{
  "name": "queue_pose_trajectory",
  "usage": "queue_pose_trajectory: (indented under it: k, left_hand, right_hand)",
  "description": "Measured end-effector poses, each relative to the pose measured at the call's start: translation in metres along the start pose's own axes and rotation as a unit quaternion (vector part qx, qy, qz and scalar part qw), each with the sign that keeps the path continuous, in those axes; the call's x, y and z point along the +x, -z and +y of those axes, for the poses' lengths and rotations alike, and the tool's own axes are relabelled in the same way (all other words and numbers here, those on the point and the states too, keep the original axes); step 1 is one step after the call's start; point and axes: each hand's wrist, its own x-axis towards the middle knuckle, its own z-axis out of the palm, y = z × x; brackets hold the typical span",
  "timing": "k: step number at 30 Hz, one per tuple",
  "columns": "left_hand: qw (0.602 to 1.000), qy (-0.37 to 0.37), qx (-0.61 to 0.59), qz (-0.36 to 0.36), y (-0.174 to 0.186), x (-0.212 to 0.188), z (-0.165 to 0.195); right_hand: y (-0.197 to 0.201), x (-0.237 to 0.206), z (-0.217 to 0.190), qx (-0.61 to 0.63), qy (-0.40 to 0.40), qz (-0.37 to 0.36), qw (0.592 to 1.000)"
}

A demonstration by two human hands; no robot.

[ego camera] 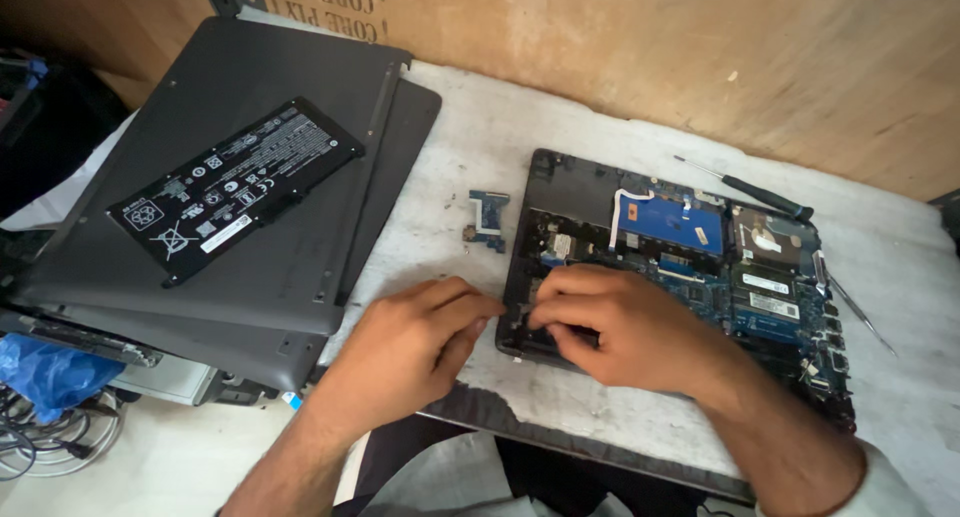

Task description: The person works on a disassembled laptop at a workbench, removing a RAM module from the motherboard by hand, unscrewing and prying components with a screwdriver and a metal spudger, and handling small screws and internal parts.

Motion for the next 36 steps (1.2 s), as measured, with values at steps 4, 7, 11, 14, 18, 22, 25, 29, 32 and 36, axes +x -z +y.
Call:
queue_pose_trajectory:
  k: [4, 7, 11, 14, 18, 22, 25, 29, 32, 36]
  left_hand:
    - [1.0, 0.003, -0.002, -0.008, 0.0003, 0.0005, -0.0003]
    - [1.0, 0.007, 0.0, -0.009, 0.0001, 0.0005, 0.0]
    - [1.0, 0.009, 0.002, -0.008, -0.0003, 0.0006, 0.0]
    - [1.0, 0.01, 0.002, -0.007, -0.0003, -0.0001, 0.0003]
    - [1.0, 0.019, -0.004, -0.014, 0.0, -0.0001, -0.0003]
    - [1.0, 0.008, 0.0, -0.009, -0.0003, 0.0003, -0.0003]
    - [1.0, 0.012, 0.001, -0.011, -0.0001, 0.0005, 0.0002]
    - [1.0, 0.023, 0.002, -0.015, 0.0003, 0.0009, 0.0008]
    - [1.0, 0.023, 0.0, -0.016, 0.0002, 0.0007, 0.0005]
    - [1.0, 0.016, -0.001, -0.012, -0.0004, -0.0001, -0.0001]
  right_hand:
    - [-0.0004, 0.0014, -0.0023, 0.013, -0.024, -0.003, 1.0]
    - [0.0009, 0.0018, -0.0039, 0.019, -0.047, -0.018, 0.999]
    - [0.0014, 0.0022, -0.0051, 0.003, -0.001, -0.001, 1.0]
    - [0.0011, 0.0026, -0.0056, 0.007, -0.025, -0.012, 1.0]
    - [0.0011, 0.0026, -0.0063, 0.003, -0.012, -0.009, 1.0]
    - [0.0012, 0.0012, -0.0058, -0.004, -0.021, -0.012, 1.0]
    - [0.0003, -0.0002, -0.0041, 0.003, -0.028, -0.008, 1.0]
    - [-0.001, -0.0014, -0.0015, -0.001, 0.004, 0.011, 1.0]
    - [-0.0009, -0.0024, -0.0002, 0.015, -0.016, 0.007, 1.0]
    - [-0.0002, -0.0036, 0.0013, 0.032, -0.076, -0.011, 0.997]
